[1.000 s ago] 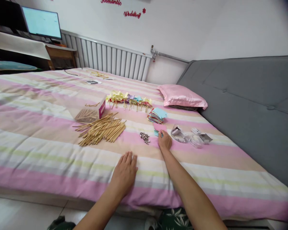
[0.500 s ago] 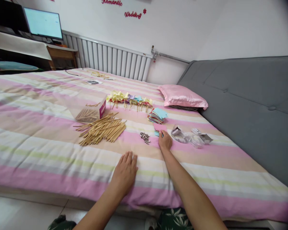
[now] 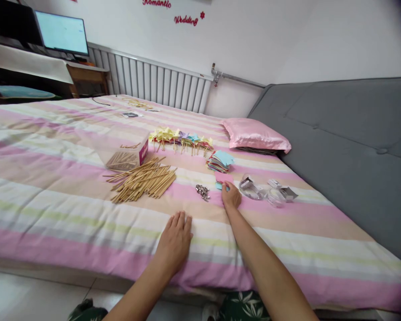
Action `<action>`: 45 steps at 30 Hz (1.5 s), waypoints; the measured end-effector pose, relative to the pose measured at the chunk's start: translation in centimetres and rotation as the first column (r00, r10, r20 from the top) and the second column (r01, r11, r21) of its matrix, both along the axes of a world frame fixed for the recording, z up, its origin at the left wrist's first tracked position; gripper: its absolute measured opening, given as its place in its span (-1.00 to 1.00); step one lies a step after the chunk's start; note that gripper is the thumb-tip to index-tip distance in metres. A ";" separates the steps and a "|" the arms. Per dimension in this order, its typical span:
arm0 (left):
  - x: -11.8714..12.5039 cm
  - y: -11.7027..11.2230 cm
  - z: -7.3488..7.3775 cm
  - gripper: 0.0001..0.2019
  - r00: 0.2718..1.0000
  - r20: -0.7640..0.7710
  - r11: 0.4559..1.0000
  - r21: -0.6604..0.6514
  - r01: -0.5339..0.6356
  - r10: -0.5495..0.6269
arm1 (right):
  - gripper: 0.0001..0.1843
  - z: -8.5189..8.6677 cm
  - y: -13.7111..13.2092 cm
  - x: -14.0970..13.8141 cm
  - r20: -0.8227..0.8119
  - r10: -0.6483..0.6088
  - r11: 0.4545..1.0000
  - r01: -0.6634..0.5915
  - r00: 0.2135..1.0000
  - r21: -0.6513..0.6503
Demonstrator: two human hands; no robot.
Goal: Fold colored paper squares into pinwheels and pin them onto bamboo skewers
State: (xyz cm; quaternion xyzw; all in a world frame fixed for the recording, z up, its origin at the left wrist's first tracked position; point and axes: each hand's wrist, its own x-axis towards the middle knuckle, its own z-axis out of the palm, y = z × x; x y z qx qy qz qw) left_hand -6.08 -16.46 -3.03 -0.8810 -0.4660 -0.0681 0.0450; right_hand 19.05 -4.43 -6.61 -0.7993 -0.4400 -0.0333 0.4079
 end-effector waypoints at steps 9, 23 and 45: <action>0.0 0.1 -0.1 -0.57 1.000 -0.015 1.000 0.023 0.006 -0.005 | -0.66 0.2 0.0 0.2 -0.100 -0.026 1.000 0.026 0.995 -0.001; -0.2 0.1 -0.3 -0.57 0.999 0.044 1.000 0.002 0.018 -0.018 | -0.72 -1.2 0.8 1.2 -0.293 -0.112 0.987 0.141 0.950 0.078; -3.5 0.1 2.4 -0.63 0.959 0.272 0.983 -0.136 0.119 -0.079 | -0.70 -1.2 -5.3 -0.8 -0.679 0.052 0.882 0.285 0.732 0.374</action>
